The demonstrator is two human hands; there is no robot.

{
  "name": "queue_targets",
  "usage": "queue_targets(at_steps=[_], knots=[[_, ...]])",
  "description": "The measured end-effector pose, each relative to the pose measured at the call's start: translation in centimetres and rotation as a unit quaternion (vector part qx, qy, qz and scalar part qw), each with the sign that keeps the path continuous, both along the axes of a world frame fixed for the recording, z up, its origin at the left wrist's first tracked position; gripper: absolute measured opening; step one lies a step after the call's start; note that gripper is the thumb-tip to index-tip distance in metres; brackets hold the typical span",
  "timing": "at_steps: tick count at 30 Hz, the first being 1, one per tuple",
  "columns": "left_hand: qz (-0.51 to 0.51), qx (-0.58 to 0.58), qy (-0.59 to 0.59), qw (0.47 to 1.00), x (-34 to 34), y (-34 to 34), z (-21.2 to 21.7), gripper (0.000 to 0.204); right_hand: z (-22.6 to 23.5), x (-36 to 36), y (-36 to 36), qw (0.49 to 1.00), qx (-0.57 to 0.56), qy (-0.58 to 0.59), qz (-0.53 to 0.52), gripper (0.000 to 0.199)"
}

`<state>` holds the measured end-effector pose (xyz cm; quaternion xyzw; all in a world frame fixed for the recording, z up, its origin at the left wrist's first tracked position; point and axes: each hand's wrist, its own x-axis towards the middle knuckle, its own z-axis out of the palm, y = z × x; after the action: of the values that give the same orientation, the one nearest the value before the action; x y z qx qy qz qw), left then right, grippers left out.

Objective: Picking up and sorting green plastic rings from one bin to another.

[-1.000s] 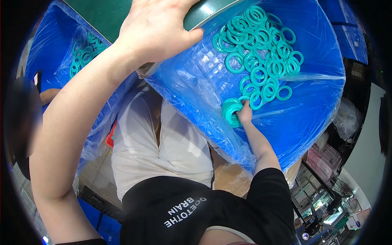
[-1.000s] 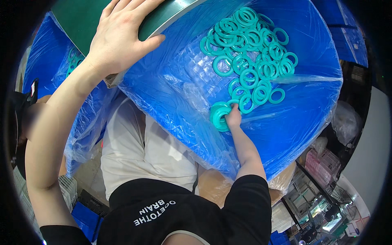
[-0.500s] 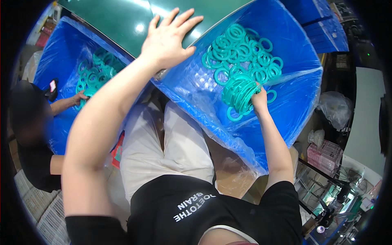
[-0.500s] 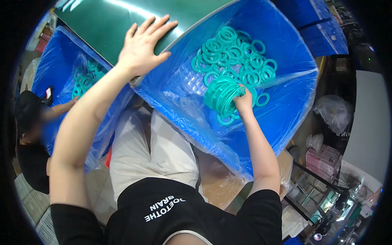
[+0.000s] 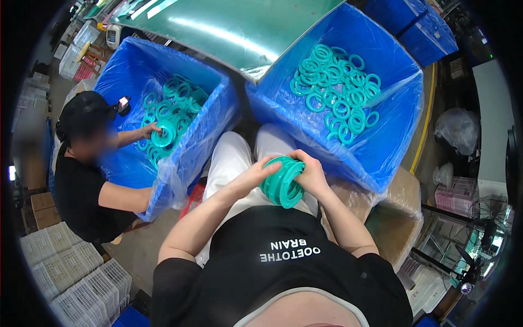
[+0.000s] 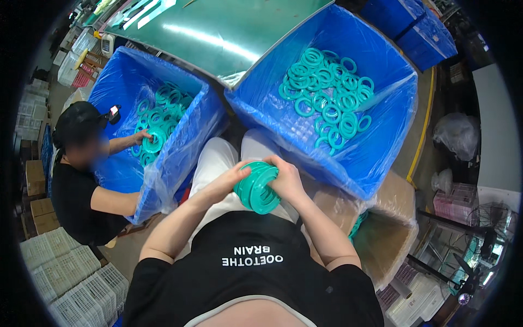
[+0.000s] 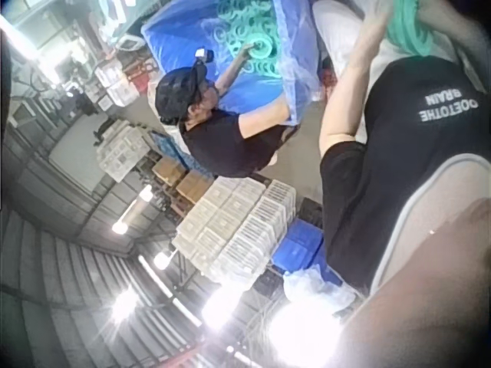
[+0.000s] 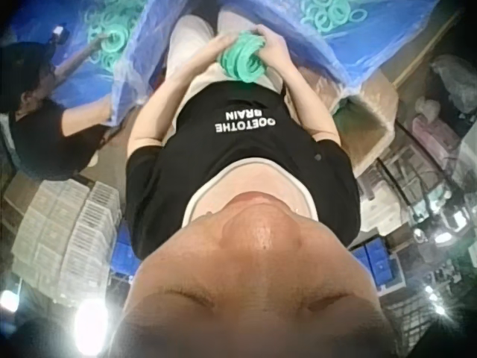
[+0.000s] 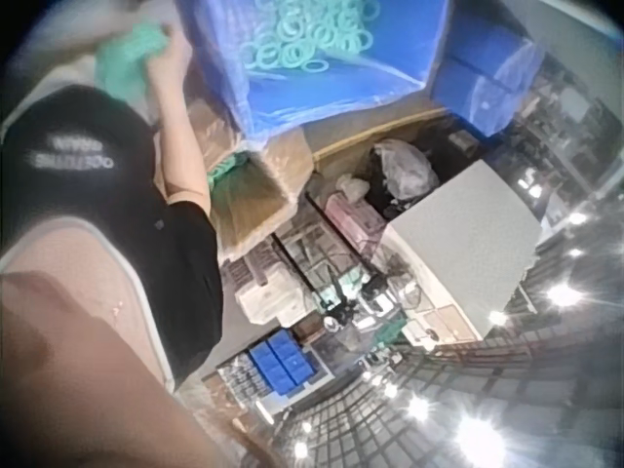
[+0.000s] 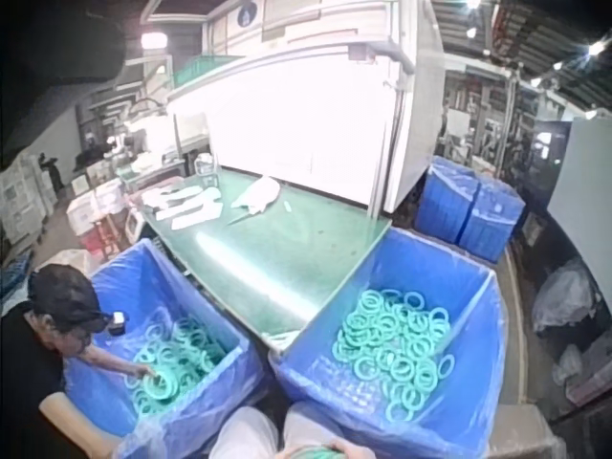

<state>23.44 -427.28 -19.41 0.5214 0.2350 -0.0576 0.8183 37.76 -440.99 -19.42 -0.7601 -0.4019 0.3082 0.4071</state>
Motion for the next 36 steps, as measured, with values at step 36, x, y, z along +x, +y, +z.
queue_targets(at_steps=[36], knots=[[0.168, -0.172, -0.100, 0.965, -9.9, -0.3, 1.0, 0.092, 2.3, -5.3, 0.8, 0.950, 0.010, 0.307, 0.061, 0.064]])
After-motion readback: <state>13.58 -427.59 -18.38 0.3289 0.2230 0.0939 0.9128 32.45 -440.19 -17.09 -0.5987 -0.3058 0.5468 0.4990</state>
